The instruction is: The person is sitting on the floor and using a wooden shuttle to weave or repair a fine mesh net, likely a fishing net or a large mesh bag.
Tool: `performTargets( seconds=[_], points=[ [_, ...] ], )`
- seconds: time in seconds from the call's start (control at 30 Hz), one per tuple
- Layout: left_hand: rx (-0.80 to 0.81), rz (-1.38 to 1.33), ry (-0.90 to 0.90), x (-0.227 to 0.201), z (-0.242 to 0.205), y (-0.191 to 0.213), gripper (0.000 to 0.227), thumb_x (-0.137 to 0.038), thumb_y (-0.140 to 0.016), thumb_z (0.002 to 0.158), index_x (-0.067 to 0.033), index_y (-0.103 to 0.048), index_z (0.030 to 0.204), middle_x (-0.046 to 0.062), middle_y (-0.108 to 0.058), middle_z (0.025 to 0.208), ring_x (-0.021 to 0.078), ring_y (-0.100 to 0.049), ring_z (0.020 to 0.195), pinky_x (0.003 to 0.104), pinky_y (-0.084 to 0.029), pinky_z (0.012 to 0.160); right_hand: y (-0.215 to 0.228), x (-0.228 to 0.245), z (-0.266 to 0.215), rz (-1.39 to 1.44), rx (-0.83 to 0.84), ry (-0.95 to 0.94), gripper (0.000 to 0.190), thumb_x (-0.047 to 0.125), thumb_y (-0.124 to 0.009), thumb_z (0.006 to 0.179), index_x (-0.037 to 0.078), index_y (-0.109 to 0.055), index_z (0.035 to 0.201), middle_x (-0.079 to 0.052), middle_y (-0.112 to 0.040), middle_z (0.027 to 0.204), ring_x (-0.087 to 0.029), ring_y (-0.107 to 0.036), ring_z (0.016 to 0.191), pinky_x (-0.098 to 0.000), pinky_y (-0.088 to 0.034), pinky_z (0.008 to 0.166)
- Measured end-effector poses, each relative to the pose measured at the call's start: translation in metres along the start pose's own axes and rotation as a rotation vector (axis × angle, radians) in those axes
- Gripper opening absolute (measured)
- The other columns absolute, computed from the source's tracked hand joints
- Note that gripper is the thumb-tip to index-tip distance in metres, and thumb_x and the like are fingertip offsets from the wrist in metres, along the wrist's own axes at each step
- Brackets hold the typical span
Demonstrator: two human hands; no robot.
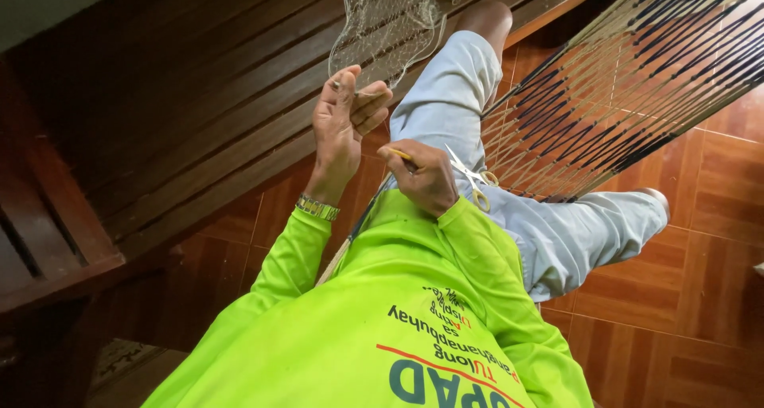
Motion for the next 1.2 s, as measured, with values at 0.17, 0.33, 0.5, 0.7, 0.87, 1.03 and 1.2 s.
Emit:
performTargets(
  seconds=[0.17,0.33,0.5,0.7,0.87,1.03,1.2],
  points=[
    [0.083,-0.012,0.007,-0.006,-0.007,0.000,0.042,-0.022,-0.072,0.100,-0.0143,-0.054,0.136,0.026,-0.074,0.118,0.0317,-0.075,0.110,0.041,-0.066,0.089,0.008,-0.008,-0.002,0.003,-0.045,-0.029,0.012,0.019,-0.067,0.102,0.014,-0.079,0.099,-0.015,-0.068,0.070,-0.025,-0.066,0.063,-0.0402,-0.055,0.061],
    [0.120,0.077,-0.051,-0.005,-0.008,0.002,0.052,-0.009,-0.077,0.097,-0.0119,-0.050,0.141,0.027,-0.072,0.123,0.0341,-0.073,0.114,0.041,-0.064,0.093,0.007,-0.015,-0.004,-0.005,-0.047,-0.051,0.013,0.018,-0.067,0.103,0.013,-0.078,0.098,-0.016,-0.071,0.075,-0.029,-0.071,0.070,-0.0411,-0.056,0.064],
    [0.082,0.097,-0.043,-0.002,-0.006,0.003,0.050,-0.007,-0.075,0.097,-0.0133,-0.050,0.140,0.025,-0.073,0.122,0.0302,-0.078,0.103,0.041,-0.066,0.088,0.001,-0.004,-0.005,-0.062,0.064,0.022,0.007,0.016,-0.069,0.096,0.013,-0.076,0.097,-0.015,-0.073,0.078,-0.039,-0.073,0.076,-0.0474,-0.058,0.067],
    [0.041,0.079,-0.048,-0.004,-0.007,0.003,0.045,-0.005,-0.074,0.097,-0.0112,-0.052,0.136,0.023,-0.075,0.118,0.0254,-0.081,0.090,0.038,-0.069,0.080,0.006,0.017,-0.004,-0.091,0.209,0.064,0.009,0.013,-0.068,0.096,0.008,-0.074,0.092,-0.018,-0.074,0.079,-0.041,-0.073,0.073,-0.0516,-0.057,0.066],
    [0.042,0.082,-0.108,-0.003,-0.007,0.006,0.042,-0.004,-0.074,0.096,-0.0070,-0.055,0.134,0.025,-0.076,0.113,0.0239,-0.081,0.081,0.039,-0.070,0.074,0.026,0.004,0.012,-0.132,0.024,0.081,0.018,0.020,-0.055,0.105,0.007,-0.066,0.103,-0.019,-0.068,0.097,-0.041,-0.068,0.092,-0.0523,-0.054,0.083],
    [0.056,0.098,-0.127,-0.004,-0.010,0.008,0.041,-0.004,-0.075,0.096,-0.0040,-0.056,0.132,0.023,-0.076,0.109,0.0195,-0.078,0.074,0.031,-0.069,0.062,0.044,0.032,0.023,-0.127,-0.073,-0.021,0.029,0.030,-0.040,0.109,0.010,-0.052,0.128,-0.015,-0.056,0.101,-0.035,-0.061,0.101,-0.0525,-0.050,0.096],
    [0.095,0.122,-0.139,-0.002,-0.010,0.009,0.025,-0.007,-0.073,0.098,-0.0034,-0.062,0.120,0.022,-0.077,0.107,0.0102,-0.070,0.061,0.016,-0.051,0.038,0.051,0.018,0.033,-0.244,-0.158,0.072,0.009,0.014,-0.052,0.106,0.009,-0.060,0.106,-0.013,-0.060,0.095,-0.034,-0.065,0.095,-0.0419,-0.054,0.087]
  ],
)
Point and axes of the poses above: each hand's wrist, its own z-axis towards the middle knuckle, its own y-axis out of the back of the hand, x = y × z, the point moved 3 cm from there along z, towards the middle knuckle
